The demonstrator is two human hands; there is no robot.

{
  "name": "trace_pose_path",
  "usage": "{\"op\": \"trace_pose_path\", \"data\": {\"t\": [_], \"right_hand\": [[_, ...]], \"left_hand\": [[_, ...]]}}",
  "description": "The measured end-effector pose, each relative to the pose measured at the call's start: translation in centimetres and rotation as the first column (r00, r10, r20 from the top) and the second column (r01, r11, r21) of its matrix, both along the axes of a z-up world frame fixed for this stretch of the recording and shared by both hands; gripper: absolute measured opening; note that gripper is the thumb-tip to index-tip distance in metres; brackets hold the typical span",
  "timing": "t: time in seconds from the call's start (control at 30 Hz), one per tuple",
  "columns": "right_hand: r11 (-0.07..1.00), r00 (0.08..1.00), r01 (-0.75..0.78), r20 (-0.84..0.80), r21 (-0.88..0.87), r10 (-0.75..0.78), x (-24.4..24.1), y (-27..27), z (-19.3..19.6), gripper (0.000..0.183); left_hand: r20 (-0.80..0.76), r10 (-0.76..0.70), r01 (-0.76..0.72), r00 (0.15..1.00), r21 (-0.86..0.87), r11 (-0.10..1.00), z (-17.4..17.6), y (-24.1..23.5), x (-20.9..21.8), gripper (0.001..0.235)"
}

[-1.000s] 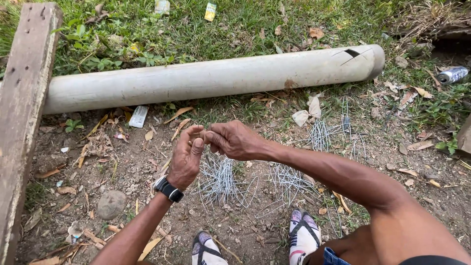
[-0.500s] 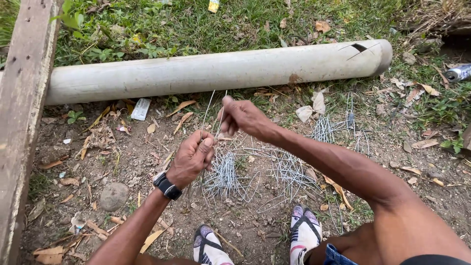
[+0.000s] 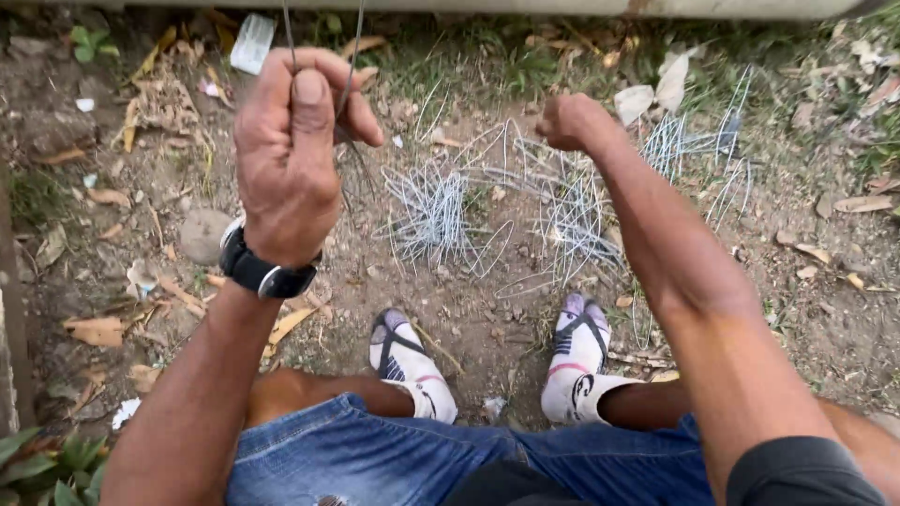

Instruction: Sorting and organizing pre-cut metal tie wires on the ground.

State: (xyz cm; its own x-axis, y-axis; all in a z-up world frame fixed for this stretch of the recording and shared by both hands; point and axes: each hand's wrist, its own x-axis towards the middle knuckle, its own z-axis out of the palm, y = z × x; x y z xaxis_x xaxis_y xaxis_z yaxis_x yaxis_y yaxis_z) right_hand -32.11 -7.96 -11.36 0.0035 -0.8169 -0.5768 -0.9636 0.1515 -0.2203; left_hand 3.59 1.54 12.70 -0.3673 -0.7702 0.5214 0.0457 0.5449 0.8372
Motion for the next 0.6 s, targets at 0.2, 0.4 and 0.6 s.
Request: {"op": "trace_pose_path", "data": {"t": [0.2,0.4,0.6], "right_hand": [[0.959,0.972,-0.191,0.097,-0.209,0.215,6.2,5.9,-10.7,0.045],[0.919,0.787,0.375,0.564,-0.118,-0.249,13.3,9.0,-12.0,0.063],[0.755,0.631,0.641,0.653,-0.136,-0.419,16.8,9.0,-13.1,0.076]], "left_hand": [[-0.026,-0.026,0.030,0.999,0.199,0.979,0.3,0.9,-0.4,0.020],[0.062,0.011,-0.025,0.998,0.242,0.970,0.6,1.2,0.6,0.017],[0.126,-0.003,-0.033,0.992,0.281,0.959,-1.6,0.3,2.4,0.012]]}}
